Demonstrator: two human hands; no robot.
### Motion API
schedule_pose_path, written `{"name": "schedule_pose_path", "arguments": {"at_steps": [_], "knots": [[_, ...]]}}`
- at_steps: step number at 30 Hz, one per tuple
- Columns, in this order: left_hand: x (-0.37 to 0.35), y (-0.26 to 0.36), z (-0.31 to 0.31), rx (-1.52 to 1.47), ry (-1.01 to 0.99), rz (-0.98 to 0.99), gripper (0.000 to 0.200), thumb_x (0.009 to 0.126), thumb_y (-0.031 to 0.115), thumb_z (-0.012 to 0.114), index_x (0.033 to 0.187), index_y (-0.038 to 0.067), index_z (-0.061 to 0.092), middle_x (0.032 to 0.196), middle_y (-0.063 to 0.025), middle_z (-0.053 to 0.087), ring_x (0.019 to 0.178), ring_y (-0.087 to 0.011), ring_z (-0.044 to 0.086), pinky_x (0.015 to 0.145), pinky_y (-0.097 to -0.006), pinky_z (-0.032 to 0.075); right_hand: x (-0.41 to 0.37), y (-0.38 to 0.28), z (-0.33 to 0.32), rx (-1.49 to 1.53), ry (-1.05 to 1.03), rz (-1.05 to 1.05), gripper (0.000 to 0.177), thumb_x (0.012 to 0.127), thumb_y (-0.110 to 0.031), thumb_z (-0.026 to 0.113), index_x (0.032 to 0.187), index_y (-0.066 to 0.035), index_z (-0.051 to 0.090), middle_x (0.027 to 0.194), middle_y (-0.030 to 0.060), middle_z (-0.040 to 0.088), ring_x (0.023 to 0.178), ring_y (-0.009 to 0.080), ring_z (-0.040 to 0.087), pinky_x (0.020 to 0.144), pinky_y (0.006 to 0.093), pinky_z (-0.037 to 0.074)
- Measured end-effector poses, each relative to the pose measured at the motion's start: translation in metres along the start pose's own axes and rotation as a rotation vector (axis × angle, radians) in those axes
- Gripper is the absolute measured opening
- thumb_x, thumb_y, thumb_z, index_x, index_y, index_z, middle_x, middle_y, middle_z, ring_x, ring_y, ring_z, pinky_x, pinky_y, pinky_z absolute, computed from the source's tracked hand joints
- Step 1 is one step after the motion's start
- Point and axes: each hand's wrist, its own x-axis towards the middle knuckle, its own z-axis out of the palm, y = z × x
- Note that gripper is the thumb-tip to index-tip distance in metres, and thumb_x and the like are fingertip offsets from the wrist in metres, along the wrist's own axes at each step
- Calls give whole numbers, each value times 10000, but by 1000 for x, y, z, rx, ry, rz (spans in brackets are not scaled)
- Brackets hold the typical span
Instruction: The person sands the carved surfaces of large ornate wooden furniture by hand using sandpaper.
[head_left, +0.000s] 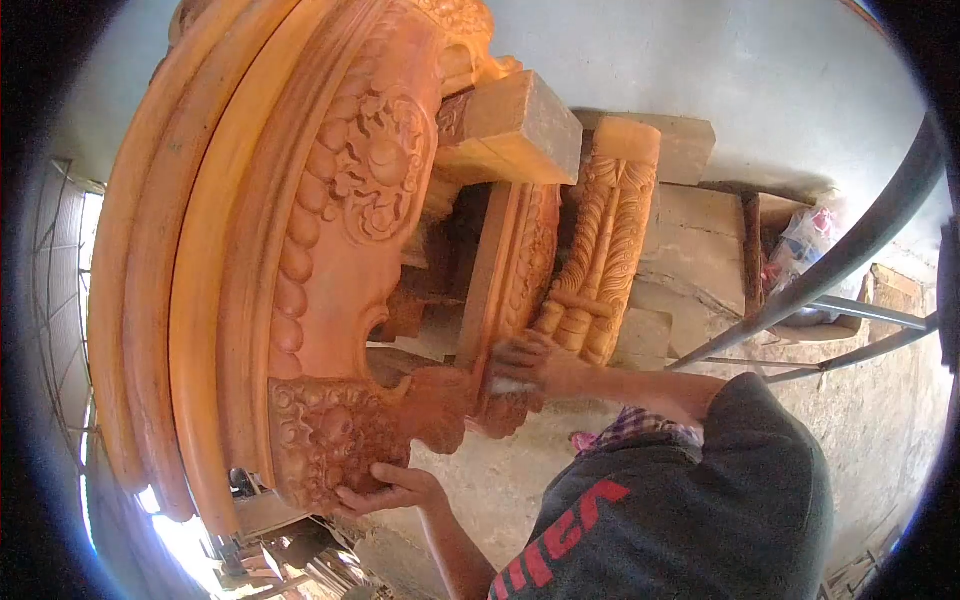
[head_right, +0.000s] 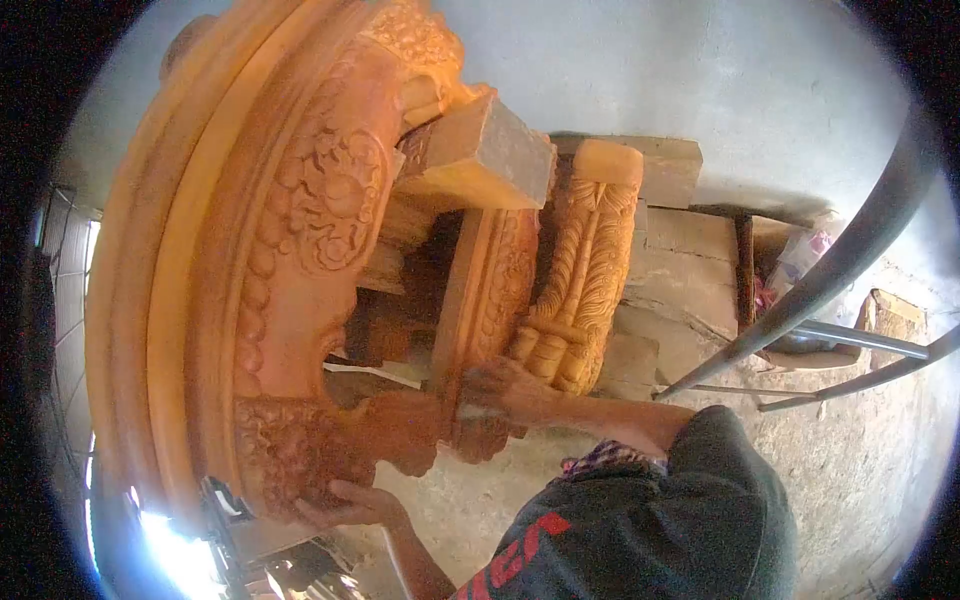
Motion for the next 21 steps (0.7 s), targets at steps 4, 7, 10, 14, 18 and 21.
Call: {"name": "schedule_pose_path", "arguments": {"at_steps": [4, 7, 10, 14, 18, 21], "knots": [[-27, 29, -21, 143, -162, -45, 626, 977, 234, 585, 1459, 21, 248, 1503, -254, 140, 1396, -414, 212, 1120, -557, 275, -58, 81, -10, -369, 203, 433, 742, 764, -321, 696, 1452, -173, 462, 1509, 95, 404, 1428, 357, 289, 1151, 571, 226], [-101, 58, -27, -40, -340, -203, 694, 924, 243, 659, 1456, 15, 275, 1485, -253, 203, 1379, -397, 266, 1092, -525, 311, -63, 86, -64, -264, 379, 750, 681, 815, -343, 680, 1446, -189, 474, 1507, 105, 403, 1426, 373, 280, 1149, 573, 226], [-126, 90, -6, -246, -1001, 92, 590, 916, 286, 667, 1401, 48, 432, 1449, -257, 338, 1349, -422, 318, 1090, -534, 295, -75, 66, -19, -394, -129, 614, 606, 882, -347, 644, 1446, -205, 475, 1512, 112, 392, 1431, 382, 255, 1158, 569, 212], [-145, 97, 54, -409, -1320, 20, 628, 908, 367, 648, 1428, 98, 423, 1488, -253, 321, 1372, -445, 303, 1115, -604, 212, -93, 53, -2, -76, 144, 262, 527, 925, -312, 608, 1431, -211, 500, 1461, 108, 470, 1355, 324, 426, 1149, 504, 310], [-163, 101, 108, -338, -1414, 117, 698, 939, 484, 579, 1475, 94, 360, 1495, -248, 301, 1379, -471, 265, 1082, -621, 249, -79, 69, -75, -72, -8, 445, 578, 911, -260, 628, 1460, -219, 452, 1448, 88, 487, 1304, 325, 477, 1106, 493, 373], [-177, 102, 147, -227, -1445, 218, 726, 933, 506, 574, 1489, 107, 334, 1511, -258, 271, 1373, -472, 265, 1074, -623, 267, -57, 155, -107, -566, 365, 699, 617, 891, -184, 629, 1472, -191, 419, 1432, 123, 480, 1335, 345, 425, 1078, 490, 388]]}}
